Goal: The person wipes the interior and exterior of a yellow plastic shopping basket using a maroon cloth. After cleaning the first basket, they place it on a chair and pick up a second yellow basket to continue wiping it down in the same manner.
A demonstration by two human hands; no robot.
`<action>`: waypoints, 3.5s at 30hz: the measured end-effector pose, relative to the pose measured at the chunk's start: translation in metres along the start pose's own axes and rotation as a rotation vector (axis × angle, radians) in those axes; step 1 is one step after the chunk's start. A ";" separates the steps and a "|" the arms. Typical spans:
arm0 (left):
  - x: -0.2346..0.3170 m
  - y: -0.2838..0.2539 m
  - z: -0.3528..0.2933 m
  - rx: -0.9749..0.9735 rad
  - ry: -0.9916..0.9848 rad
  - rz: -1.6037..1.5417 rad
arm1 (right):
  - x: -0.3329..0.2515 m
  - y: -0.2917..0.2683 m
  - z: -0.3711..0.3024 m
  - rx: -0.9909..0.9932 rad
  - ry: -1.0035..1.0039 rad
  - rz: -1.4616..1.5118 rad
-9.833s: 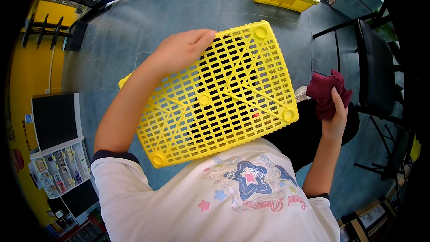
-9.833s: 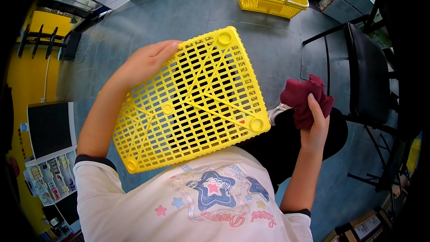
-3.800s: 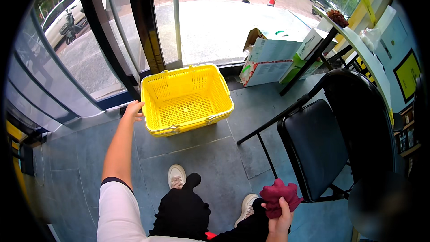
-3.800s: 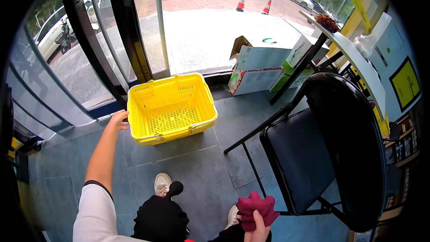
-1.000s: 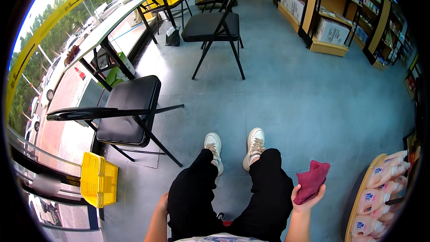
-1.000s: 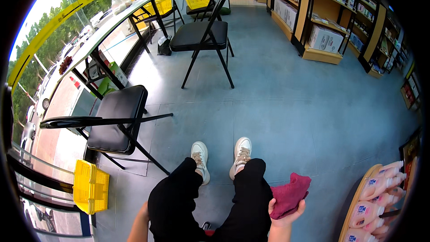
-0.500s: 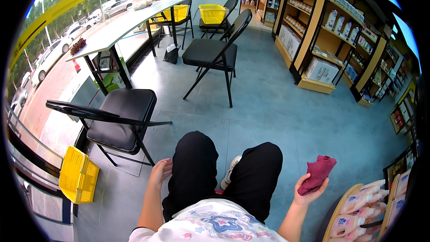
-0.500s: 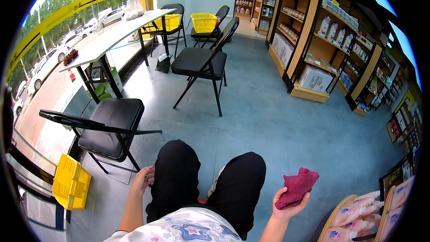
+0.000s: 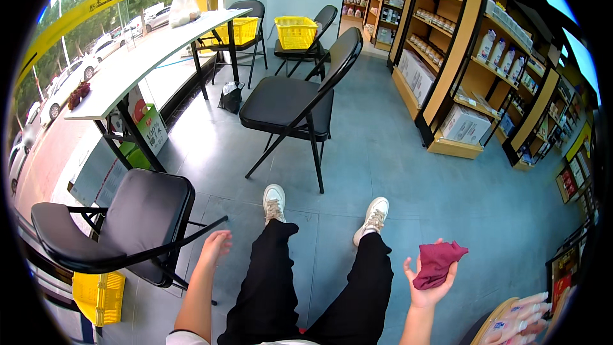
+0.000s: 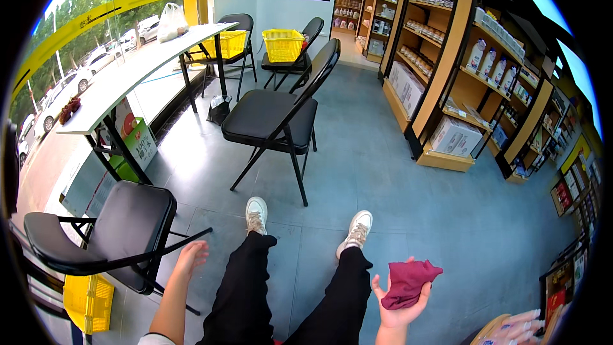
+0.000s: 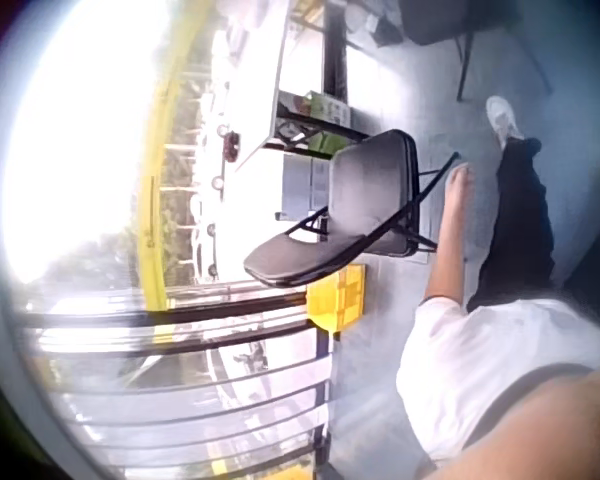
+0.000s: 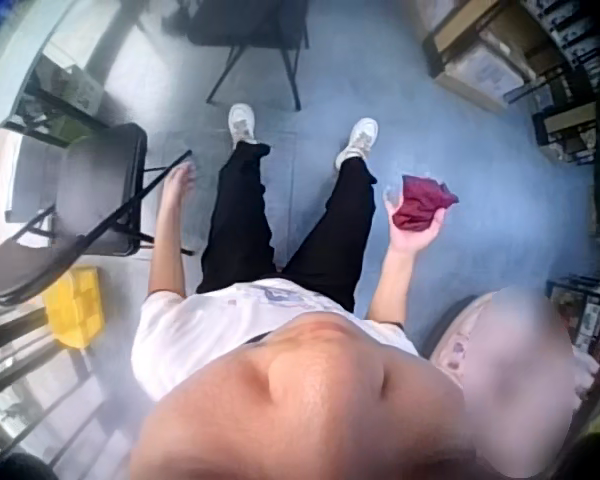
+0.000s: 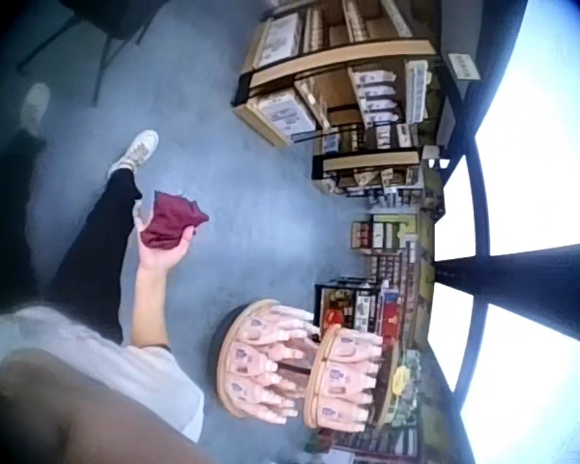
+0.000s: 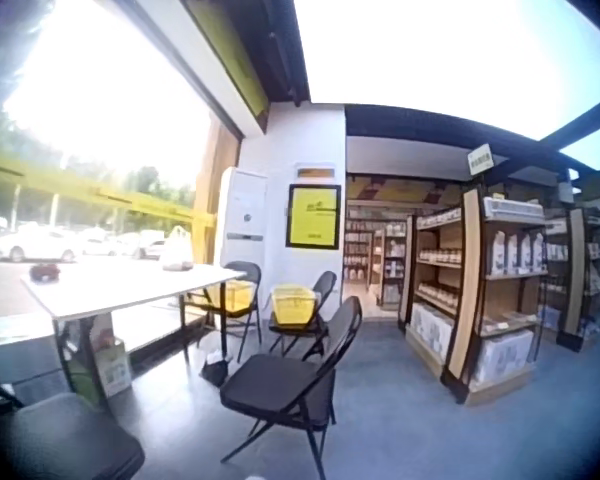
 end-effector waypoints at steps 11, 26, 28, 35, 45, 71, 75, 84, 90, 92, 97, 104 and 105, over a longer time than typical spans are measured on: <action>0.195 0.173 0.273 -0.097 0.660 0.523 | 0.095 0.025 0.260 -0.399 0.140 -0.352; 0.284 0.223 0.371 -0.253 0.578 0.795 | 0.233 0.111 0.537 -0.543 0.218 -0.782; 0.290 0.202 0.378 -0.200 0.571 0.754 | 0.257 0.115 0.541 -0.561 0.281 -0.805; 0.318 0.079 0.407 0.109 0.588 0.648 | 0.393 0.151 0.573 -0.671 0.435 -0.638; 0.325 -0.140 0.428 0.585 0.482 0.641 | 0.521 0.176 0.556 -0.788 0.768 -0.475; 0.361 -0.026 0.261 0.700 0.802 0.993 | 0.074 0.042 0.390 -0.172 0.187 -0.502; 0.452 0.013 0.260 0.838 0.944 1.277 | 0.088 0.025 0.391 -0.120 0.233 -0.475; 0.598 0.011 0.411 1.220 0.430 1.730 | 0.141 -0.029 0.505 -0.107 0.369 -0.459; 0.626 -0.047 0.501 1.280 0.180 1.772 | 0.214 -0.083 0.597 -0.086 0.460 -0.431; 0.624 -0.051 0.503 1.372 0.268 1.944 | 0.232 -0.094 0.621 -0.082 0.482 -0.386; 0.620 -0.057 0.496 1.352 0.222 1.873 | 0.239 -0.102 0.676 -0.083 0.459 -0.397; 0.609 -0.039 0.458 1.432 0.332 1.797 | 0.243 -0.086 0.746 -0.121 0.370 -0.369; 0.605 -0.041 0.452 1.456 0.412 1.806 | 0.244 -0.088 0.753 -0.093 0.351 -0.337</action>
Point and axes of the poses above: each hand's wrist, its own z-axis towards the middle knuckle, its own y-axis out of the palm, x = y × z, the point moved 6 cm from there along z, towards the middle knuckle, and after that the axes turned 12 degrees about -x, right-handed, at the moved point
